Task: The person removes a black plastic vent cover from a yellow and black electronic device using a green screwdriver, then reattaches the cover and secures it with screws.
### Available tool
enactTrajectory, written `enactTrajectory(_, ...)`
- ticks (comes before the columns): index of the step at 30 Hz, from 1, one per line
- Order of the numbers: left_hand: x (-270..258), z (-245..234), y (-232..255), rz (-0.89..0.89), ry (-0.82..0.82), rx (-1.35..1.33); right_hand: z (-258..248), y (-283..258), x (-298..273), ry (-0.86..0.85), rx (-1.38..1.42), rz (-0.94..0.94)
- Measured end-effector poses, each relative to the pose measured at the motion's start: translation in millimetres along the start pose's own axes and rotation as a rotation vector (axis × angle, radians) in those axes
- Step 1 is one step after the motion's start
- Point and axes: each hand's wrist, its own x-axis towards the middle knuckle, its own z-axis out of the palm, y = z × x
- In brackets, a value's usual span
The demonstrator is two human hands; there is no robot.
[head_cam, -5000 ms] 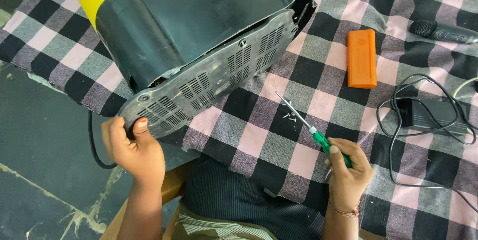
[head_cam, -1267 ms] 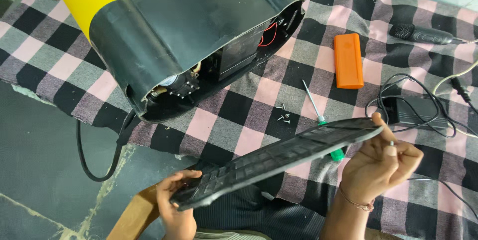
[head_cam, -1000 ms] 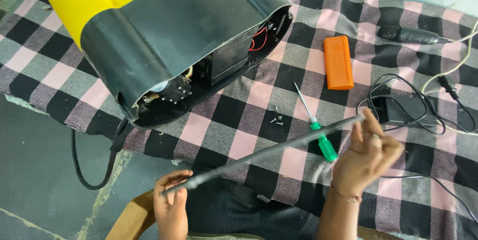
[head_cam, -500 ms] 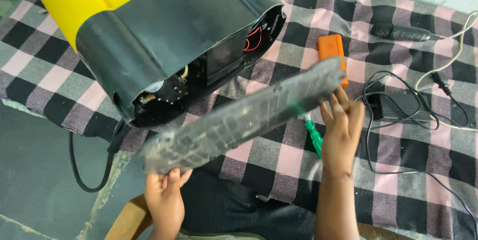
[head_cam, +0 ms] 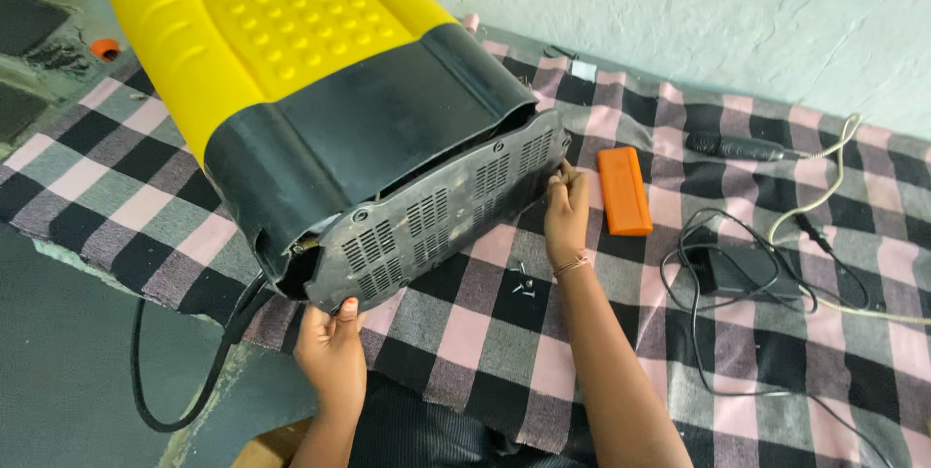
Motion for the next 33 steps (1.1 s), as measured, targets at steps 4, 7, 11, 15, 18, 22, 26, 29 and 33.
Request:
enactTrajectory(4, 5, 15, -18, 0.026, 0.006, 0.003, 11, 12, 19, 0.120, -0.012, 0.040)
enactTrajectory(7, 0, 25, -23, 0.054, 0.014, 0.088, 24, 19, 19, 0.166, -0.062, -0.159)
enactTrajectory(11, 2, 27, -19, -0.007, 0.000, 0.051, 27, 16, 13, 0.202, -0.078, -0.152)
enactTrajectory(15, 10, 30, -18, -0.018, 0.023, 0.055, 22, 12, 15, 0.103, 0.096, -0.103)
enactTrajectory(18, 8, 31, -22, 0.017, 0.029, -0.002, 19, 10, 13, 0.041, 0.016, -0.205)
enactTrajectory(22, 5, 28, -24, 0.024, 0.040, 0.038, 24, 5, 10, 0.084, 0.106, 0.073)
enactTrajectory(26, 6, 27, -25, 0.060, 0.058, -0.047, 24, 0, 5, 0.025, 0.026, -0.067)
enactTrajectory(29, 5, 25, -28, 0.025, 0.072, -0.055, 24, 2, 3, 0.051, 0.015, 0.037)
enactTrajectory(33, 5, 24, -38, -0.016, 0.080, -0.152, 24, 9, 6, -0.035, -0.051, -0.217)
